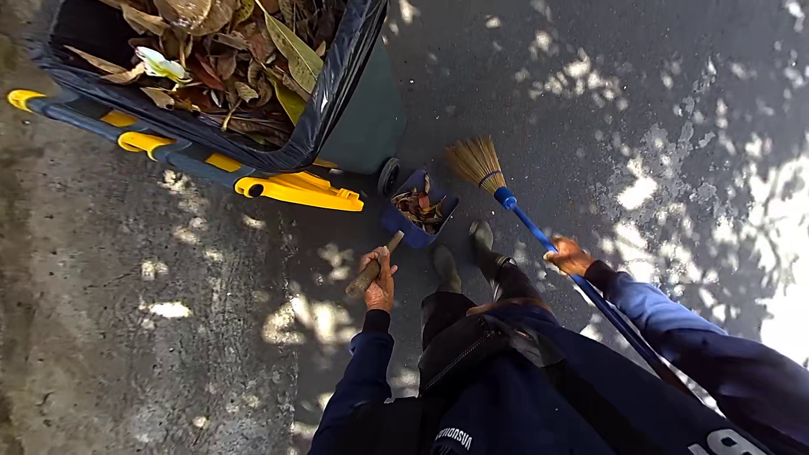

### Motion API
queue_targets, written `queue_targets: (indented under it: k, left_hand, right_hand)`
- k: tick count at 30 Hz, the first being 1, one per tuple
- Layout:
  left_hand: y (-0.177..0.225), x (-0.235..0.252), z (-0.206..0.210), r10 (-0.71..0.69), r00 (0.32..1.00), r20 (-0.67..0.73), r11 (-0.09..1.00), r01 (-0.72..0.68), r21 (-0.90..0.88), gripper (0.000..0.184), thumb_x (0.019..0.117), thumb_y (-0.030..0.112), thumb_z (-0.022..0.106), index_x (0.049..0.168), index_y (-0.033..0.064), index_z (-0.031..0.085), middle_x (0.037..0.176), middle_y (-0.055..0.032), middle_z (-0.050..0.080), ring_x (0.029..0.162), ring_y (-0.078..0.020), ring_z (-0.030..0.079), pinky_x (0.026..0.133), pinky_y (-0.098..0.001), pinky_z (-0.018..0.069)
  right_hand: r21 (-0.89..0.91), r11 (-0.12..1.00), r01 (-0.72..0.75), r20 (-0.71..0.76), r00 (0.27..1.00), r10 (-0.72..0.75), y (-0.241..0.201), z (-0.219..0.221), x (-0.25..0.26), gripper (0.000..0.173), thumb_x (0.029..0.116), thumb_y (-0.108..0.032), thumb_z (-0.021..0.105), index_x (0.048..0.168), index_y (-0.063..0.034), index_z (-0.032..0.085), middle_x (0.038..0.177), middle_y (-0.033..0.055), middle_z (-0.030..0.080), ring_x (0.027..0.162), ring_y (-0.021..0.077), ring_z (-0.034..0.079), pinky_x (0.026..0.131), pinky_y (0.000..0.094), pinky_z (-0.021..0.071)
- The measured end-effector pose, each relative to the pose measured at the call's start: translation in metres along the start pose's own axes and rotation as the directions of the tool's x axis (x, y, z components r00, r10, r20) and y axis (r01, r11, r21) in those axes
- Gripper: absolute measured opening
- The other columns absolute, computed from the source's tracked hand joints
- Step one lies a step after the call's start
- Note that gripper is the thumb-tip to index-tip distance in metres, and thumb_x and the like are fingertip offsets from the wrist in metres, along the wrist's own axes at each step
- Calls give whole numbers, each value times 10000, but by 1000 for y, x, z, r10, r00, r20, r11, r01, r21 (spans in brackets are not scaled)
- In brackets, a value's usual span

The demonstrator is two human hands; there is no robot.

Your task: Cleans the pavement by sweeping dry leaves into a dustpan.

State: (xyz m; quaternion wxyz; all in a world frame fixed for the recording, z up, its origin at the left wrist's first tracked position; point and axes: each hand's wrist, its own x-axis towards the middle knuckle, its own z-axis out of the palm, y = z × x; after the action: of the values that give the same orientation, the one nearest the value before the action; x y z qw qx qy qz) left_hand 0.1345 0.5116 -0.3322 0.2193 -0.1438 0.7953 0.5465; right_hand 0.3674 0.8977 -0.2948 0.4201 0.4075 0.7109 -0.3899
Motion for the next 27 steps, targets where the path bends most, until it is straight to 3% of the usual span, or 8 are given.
queue_targets:
  k: [4,8,16,22,27]
  left_hand:
    - [3,10,-7,-35,999,9,999,35,38,261,1050,217,601,1184,-7,595,1087,-97,634,868,-126,657,722,-326,591]
    - [-1,14,-20,-37,999,-15,999,37,11,310,1066,267,571,1212,-5,598,1076,-121,645,882,-169,688,756,-358,612]
    - [38,6,-44,12,998,-64,992,-20,-128,258,1080,244,543,1170,10,604,1076,-103,697,792,-192,726,671,-359,637]
    - [78,-3,-65,115,993,-7,978,-114,-174,258,1086,255,510,1152,24,605,984,-79,734,713,-206,745,634,-366,656]
    - [137,-12,-90,192,980,44,957,-178,-228,240,1095,245,456,1096,58,607,946,-69,761,643,-214,740,577,-355,648]
  right_hand:
    - [40,999,20,131,991,-25,49,46,-90,294,1021,-284,627,1158,-25,646,811,141,640,605,244,614,602,447,543]
    - [230,972,-37,88,996,18,71,75,-136,285,995,-307,645,1150,-69,652,705,74,594,500,170,549,497,366,504]
    - [601,798,-57,-42,994,102,84,71,-151,151,993,-185,651,1082,-64,653,603,24,528,405,109,458,376,274,423]
    - [634,774,-7,-143,982,125,75,66,-145,149,1026,-172,612,1109,-52,642,609,28,529,411,113,458,382,283,425]
    - [667,743,55,-229,964,135,66,71,-135,138,1037,-185,592,1037,-50,621,593,18,504,411,115,453,391,294,441]
